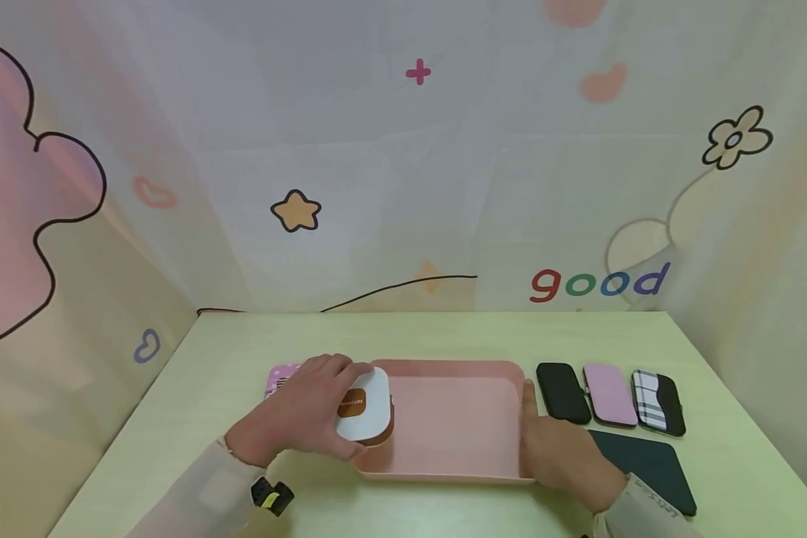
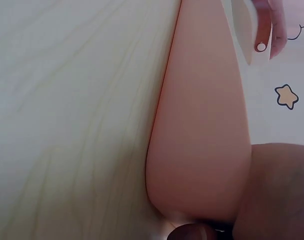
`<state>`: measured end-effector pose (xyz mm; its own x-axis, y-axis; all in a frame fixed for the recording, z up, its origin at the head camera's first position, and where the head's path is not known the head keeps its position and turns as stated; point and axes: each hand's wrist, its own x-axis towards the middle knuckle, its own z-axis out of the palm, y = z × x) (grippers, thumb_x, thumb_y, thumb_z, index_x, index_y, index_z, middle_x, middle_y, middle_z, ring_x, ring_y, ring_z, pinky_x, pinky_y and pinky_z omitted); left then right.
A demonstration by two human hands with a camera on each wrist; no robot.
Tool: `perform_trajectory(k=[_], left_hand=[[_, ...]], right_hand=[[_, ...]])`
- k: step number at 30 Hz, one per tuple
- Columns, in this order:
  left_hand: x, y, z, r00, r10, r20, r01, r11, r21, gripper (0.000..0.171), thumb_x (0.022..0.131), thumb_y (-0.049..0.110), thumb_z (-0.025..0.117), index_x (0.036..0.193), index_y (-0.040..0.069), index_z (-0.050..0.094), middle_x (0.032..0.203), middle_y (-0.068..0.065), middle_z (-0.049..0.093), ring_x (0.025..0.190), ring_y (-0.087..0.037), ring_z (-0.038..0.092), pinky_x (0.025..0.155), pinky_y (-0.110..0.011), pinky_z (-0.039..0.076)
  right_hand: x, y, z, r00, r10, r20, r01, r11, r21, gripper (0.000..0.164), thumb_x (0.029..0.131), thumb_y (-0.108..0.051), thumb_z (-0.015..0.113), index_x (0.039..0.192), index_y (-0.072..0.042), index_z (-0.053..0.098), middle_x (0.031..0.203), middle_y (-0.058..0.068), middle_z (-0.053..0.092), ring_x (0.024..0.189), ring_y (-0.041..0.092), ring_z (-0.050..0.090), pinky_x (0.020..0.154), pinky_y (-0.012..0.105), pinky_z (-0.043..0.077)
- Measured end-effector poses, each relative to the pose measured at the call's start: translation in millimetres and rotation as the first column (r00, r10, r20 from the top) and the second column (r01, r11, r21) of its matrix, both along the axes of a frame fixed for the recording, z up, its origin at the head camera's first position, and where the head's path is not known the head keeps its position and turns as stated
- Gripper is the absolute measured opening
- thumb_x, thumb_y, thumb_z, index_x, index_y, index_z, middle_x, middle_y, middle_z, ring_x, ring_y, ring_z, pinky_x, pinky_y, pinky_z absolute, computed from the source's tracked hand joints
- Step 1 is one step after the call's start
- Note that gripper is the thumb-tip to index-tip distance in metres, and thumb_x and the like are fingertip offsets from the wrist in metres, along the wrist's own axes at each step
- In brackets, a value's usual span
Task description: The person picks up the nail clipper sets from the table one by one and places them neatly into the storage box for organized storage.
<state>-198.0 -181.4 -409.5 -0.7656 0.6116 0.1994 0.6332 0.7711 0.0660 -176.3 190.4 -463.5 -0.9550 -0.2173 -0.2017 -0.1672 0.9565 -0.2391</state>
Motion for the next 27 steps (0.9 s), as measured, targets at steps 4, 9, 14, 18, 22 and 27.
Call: perform_trajectory(k=[4,9,14,18,22,27], left_hand=[[-4.5,5.9,-2.2,1.000,0.012,0.022,-0.012,1.000,-0.013,0.098,0.062,0.070,0.073,0.143,0.020,0.048,0.119,0.005,0.056,0.111,-0.013,0.052,0.110,-0.039,0.038],[-9.1,13.9,-1.4,1.000,0.004,0.024,-0.003,1.000,-0.024,0.094,0.066,0.070,0.071,0.143,0.021,0.048,0.120,0.006,0.055,0.111,-0.011,0.051,0.111,-0.038,0.036],[-14.7,23.4,1.0,1.000,-0.020,0.018,0.020,0.999,-0.026,0.091,0.067,0.067,0.070,0.143,0.021,0.047,0.121,0.006,0.055,0.112,-0.011,0.051,0.111,-0.038,0.036],[-19.1,30.0,0.9,0.999,-0.035,0.025,0.036,0.999,-0.010,0.092,0.066,0.065,0.071,0.143,0.020,0.047,0.122,0.005,0.055,0.113,-0.013,0.051,0.111,-0.040,0.036],[-23.9,36.2,-0.6,0.998,-0.038,0.046,0.038,0.999,0.007,0.094,0.066,0.066,0.072,0.144,0.020,0.047,0.125,0.004,0.055,0.116,-0.014,0.051,0.112,-0.040,0.036],[-30.8,44.1,-5.4,0.998,-0.027,0.056,0.026,0.999,0.027,0.096,0.064,0.066,0.072,0.145,0.020,0.046,0.127,0.003,0.055,0.118,-0.014,0.051,0.112,-0.039,0.036]], right_hand=[[1.3,1.4,1.2,1.000,0.013,-0.003,-0.013,1.000,0.010,0.081,0.100,-0.020,0.047,0.156,0.007,-0.006,0.058,-0.001,0.050,0.047,0.016,0.047,0.042,0.034,0.033],[1.4,1.4,-1.0,1.000,0.009,0.011,-0.009,1.000,0.006,0.084,0.098,-0.018,0.050,0.157,0.007,-0.005,0.057,0.000,0.051,0.046,0.017,0.046,0.043,0.033,0.032],[0.6,1.4,-2.5,1.000,0.005,0.002,-0.005,1.000,0.018,0.084,0.097,-0.017,0.050,0.157,0.007,-0.004,0.056,0.000,0.051,0.045,0.017,0.044,0.043,0.033,0.030],[1.1,1.0,-3.5,0.999,0.015,-0.028,-0.014,0.999,0.033,0.085,0.094,-0.016,0.052,0.157,0.008,0.001,0.054,-0.001,0.049,0.044,0.016,0.042,0.042,0.032,0.028],[1.9,1.1,-3.5,0.999,0.023,-0.035,-0.022,0.999,0.036,0.088,0.091,-0.016,0.055,0.156,0.009,0.001,0.053,-0.001,0.049,0.044,0.015,0.042,0.041,0.032,0.027],[2.4,0.9,-2.4,0.999,0.021,-0.037,-0.019,0.999,0.035,0.088,0.092,-0.017,0.055,0.157,0.009,0.001,0.054,-0.001,0.049,0.045,0.016,0.042,0.041,0.032,0.028]])
